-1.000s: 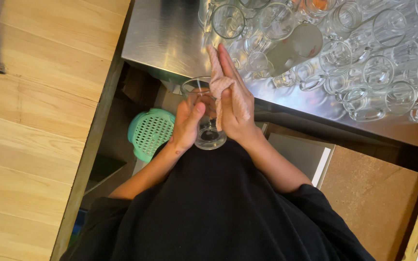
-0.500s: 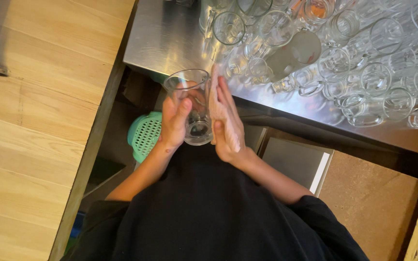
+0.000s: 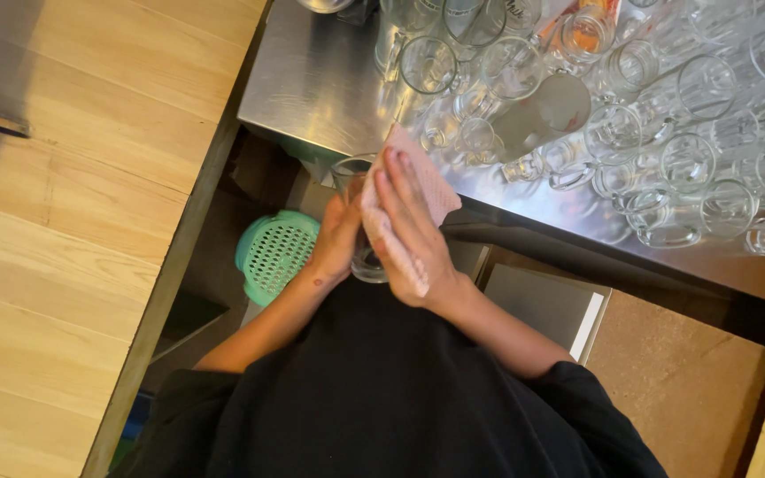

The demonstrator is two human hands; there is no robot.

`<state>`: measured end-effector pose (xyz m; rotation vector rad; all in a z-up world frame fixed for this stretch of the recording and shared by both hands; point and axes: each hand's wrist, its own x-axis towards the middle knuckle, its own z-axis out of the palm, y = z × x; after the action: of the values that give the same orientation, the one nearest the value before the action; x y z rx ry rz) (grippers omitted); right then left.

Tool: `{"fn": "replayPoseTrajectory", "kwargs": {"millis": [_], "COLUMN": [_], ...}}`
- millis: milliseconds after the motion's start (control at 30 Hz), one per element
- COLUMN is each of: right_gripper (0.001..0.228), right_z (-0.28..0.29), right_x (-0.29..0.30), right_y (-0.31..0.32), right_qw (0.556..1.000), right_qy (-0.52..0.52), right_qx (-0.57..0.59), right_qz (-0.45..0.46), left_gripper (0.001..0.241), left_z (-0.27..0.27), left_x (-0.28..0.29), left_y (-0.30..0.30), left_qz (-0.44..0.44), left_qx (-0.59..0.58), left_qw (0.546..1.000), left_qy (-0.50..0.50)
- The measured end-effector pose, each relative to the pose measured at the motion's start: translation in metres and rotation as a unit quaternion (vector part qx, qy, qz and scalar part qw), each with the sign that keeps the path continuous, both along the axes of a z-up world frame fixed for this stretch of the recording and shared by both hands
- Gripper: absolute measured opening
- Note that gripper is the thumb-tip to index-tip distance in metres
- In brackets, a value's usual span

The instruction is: The recorder is wiping and drying glass mugs with a cloth at a bar counter and placing them on a rack.

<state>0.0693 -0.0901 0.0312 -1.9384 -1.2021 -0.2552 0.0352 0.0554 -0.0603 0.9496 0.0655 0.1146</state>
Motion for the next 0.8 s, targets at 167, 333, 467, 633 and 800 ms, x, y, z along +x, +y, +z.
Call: {"fn": "replayPoseTrajectory", "kwargs": {"millis": [167, 333, 467, 633, 800], "right_gripper": [0.061, 0.066, 0.067, 0.068, 0.075], "right_z": [-0.001, -0.006, -0.015, -0.025, -0.018], "right_x": [0.023, 0.018, 0.002, -0.01, -0.013], "right_y": [0.005, 0.003, -0.001, -0.004, 0.002], "right_qw": [0.988, 0.983, 0.977, 0.992, 0.996], "right_qy": [0.111, 0.165, 0.196, 0.107, 0.086], "right_qx": [0.108, 0.085, 0.077, 0.052, 0.0], "right_qz": [-0.01, 0.009, 0.018, 0.051, 0.033], "left_gripper": [0.065, 0.07, 0.074, 0.072, 0.056], "left_z": [0.008, 0.019, 0.024, 0.017, 0.02], "left_x": [-0.006, -0.005, -0.002, 0.004, 0.005], "left_y": [-0.002, 0.01, 0.022, 0.028, 0.012], "left_qz": [-0.046, -0.044, -0.001, 0.035, 0.056], "left_qx": [-0.014, -0.024, -0.019, -0.001, 0.013], "left_qw": [0.998, 0.999, 0.999, 0.999, 0.998], "left_qy": [-0.03, -0.021, -0.04, -0.038, -0.04]}}
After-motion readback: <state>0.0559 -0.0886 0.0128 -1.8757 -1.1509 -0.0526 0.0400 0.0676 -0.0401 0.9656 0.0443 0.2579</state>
